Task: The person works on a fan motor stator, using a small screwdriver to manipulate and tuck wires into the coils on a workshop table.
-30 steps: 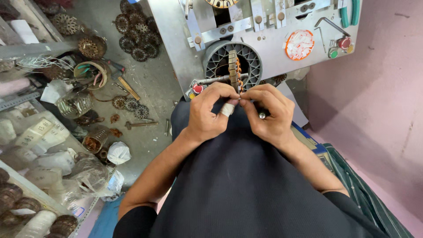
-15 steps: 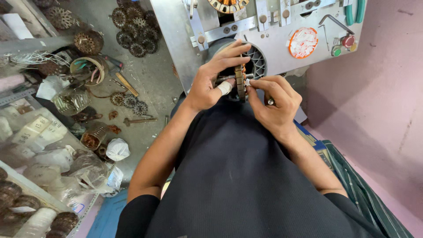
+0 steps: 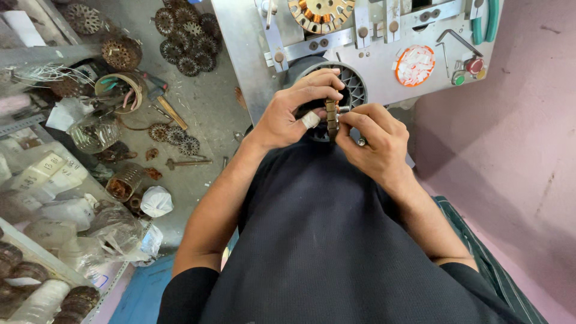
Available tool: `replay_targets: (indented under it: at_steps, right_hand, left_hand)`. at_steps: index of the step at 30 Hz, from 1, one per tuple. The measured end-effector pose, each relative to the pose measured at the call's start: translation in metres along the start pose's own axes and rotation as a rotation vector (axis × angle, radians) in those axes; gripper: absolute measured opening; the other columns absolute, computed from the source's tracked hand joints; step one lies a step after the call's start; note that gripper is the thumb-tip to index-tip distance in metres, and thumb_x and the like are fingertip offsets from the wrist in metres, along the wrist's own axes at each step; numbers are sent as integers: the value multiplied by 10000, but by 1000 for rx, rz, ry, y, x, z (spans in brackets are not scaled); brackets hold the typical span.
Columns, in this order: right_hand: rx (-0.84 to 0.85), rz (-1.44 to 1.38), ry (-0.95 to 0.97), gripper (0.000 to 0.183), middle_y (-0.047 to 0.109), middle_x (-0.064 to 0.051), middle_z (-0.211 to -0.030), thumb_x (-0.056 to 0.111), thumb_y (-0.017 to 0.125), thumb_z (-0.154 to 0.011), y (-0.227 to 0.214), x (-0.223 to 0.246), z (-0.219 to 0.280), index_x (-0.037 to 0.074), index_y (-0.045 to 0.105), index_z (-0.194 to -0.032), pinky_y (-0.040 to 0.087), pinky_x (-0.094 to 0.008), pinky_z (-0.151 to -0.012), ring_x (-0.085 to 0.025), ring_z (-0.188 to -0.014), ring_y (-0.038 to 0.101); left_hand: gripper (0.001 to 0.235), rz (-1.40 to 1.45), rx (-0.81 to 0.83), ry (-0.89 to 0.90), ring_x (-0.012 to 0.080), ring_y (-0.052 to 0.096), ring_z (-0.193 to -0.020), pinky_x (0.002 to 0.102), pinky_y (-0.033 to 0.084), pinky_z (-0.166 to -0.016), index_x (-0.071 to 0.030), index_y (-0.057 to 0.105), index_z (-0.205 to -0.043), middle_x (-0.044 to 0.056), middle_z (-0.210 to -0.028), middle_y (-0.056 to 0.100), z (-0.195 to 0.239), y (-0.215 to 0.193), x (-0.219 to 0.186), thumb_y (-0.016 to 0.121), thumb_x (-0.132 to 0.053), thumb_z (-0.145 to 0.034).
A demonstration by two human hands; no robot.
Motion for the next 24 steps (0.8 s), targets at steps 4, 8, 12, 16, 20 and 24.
replay_targets:
  at_steps: [4, 8, 12, 16, 20, 24]
  right_hand:
    - [58, 1, 31, 198, 678, -81, -947, -35, 797, -850, 0, 2, -8, 47, 715, -1010, 564, -336, -722, -230, -793, 696]
    - [188, -129, 199, 141, 705, -76, -929, -13, 791, -838, 3, -15, -16, 47, 736, -953, 552, -309, -664, -195, -725, 688]
    - [208, -97, 145, 132, 699, -89, -926, -2, 799, -836, 3, -7, -20, 36, 745, -950, 549, -314, -696, -212, -761, 691]
    - [228, -171, 182, 114, 715, -81, -962, -1, 798, -867, 5, -14, -22, 24, 712, -938, 558, -279, -727, -175, -805, 715]
    - [383, -328, 371, 182, 742, -48, -946, 20, 813, -844, 9, -45, -20, 52, 787, -1021, 530, -261, -681, -133, -775, 692]
    - [420, -392, 372, 168, 742, -52, -936, 27, 839, -817, 17, -57, -23, 48, 796, -978, 530, -255, -738, -118, -833, 690]
  left_hand:
    - [391, 16, 9, 8, 286, 514, -1484, 389, 423, -1260, -39, 672, -1263, 96, -1398, 637, 0, -1, -1, 671, 125, -908]
    - [391, 1, -1, -6, 293, 515, -1490, 400, 426, -1278, -52, 682, -1267, 100, -1408, 646, 1, 0, 1, 685, 111, -912]
    - [409, -6, 6, 23, 292, 511, -1491, 408, 399, -1291, -50, 671, -1286, 105, -1421, 633, 0, 0, -3, 687, 122, -915]
    - [426, 28, 2, -18, 293, 508, -1508, 408, 414, -1292, -58, 682, -1289, 101, -1432, 643, 0, -1, 0, 686, 132, -908]
    - [487, 103, 33, -53, 294, 461, -1532, 427, 387, -1302, -56, 665, -1322, 112, -1465, 616, 0, -1, 0, 673, 139, -876]
    - [524, 159, 64, -69, 293, 408, -1573, 440, 362, -1324, -61, 659, -1358, 117, -1525, 582, -1, 0, 3, 691, 141, -876]
Point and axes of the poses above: each hand's wrist, its own z-axis away from the middle knuckle, its own y-axis out of the palm, x = y × z, the point moved 9 cm from there along -z, towards the middle knuckle
